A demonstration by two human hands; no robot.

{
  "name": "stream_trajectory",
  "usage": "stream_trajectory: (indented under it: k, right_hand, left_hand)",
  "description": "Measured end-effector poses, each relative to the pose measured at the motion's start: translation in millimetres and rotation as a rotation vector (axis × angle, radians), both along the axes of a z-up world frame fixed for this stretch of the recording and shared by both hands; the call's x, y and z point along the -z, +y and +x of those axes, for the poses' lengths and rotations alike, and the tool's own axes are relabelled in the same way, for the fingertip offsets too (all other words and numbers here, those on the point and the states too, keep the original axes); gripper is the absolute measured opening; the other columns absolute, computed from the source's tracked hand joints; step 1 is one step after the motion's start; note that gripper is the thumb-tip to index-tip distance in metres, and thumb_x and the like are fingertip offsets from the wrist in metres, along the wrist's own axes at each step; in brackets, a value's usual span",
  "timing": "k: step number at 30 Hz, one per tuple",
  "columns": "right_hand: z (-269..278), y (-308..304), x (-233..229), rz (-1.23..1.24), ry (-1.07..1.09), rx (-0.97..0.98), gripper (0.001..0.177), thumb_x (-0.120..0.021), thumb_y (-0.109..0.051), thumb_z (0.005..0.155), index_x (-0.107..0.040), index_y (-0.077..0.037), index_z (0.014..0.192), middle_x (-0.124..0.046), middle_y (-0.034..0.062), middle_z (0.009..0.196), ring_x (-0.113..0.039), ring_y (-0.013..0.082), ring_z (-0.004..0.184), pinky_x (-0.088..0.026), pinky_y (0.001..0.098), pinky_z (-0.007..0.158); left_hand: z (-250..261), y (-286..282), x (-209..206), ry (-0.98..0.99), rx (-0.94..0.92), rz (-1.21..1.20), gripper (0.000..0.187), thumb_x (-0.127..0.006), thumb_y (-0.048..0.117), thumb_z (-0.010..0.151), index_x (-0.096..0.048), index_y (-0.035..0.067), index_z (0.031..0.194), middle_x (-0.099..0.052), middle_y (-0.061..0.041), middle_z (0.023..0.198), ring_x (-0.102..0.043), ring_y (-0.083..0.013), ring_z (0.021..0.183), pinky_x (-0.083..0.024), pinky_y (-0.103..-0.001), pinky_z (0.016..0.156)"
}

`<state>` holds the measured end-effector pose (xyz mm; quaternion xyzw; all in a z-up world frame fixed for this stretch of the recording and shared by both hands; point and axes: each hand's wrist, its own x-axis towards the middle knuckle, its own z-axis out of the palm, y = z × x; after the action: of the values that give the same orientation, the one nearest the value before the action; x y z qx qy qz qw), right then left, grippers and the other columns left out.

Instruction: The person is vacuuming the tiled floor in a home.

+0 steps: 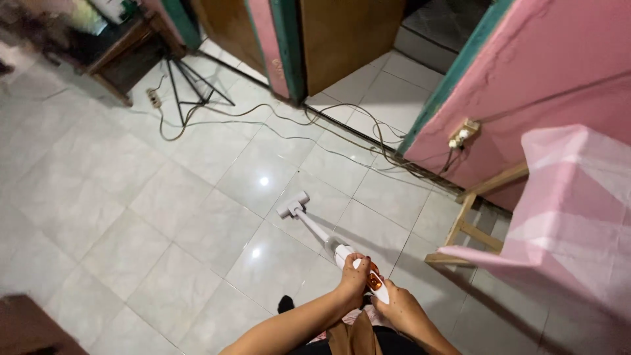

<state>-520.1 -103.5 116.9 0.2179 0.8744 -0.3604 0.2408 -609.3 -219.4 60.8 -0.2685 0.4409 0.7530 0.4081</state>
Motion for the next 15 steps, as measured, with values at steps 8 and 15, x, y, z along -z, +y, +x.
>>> stream_trajectory:
  k: [8, 15]
  right_hand:
    - [-42.7, -130.6, 36.5, -0.003, -0.060, 0.186, 0.052, -0.071, -0.043, 0.086, -0.061, -0.008, 0.122, -0.077, 0.0172, 0.091, -0.077, 0.0335, 0.084, -0.059, 0.0431, 0.077]
    - [-18.9, -164.2, 5.5, -0.024, -0.064, 0.405, 0.052, -0.071, -0.042, 0.085, -0.060, -0.008, 0.122, -0.077, 0.0163, 0.089, -0.078, 0.0319, 0.080, -0.060, 0.0416, 0.075]
  left_hand:
    - [-60.5, -103.4, 67.7, 0.134, 0.239, -0.033, 0.025, -0.055, 0.022, 0.104, -0.039, 0.017, 0.123, -0.067, -0.011, 0.088, -0.068, -0.0244, 0.068, -0.058, -0.036, 0.055]
    - [-41.5, -119.7, 56.9, 0.087, 0.375, 0.073, 0.021, -0.054, 0.019, 0.105, -0.040, 0.018, 0.121, -0.067, -0.012, 0.090, -0.067, -0.0241, 0.068, -0.058, -0.036, 0.055]
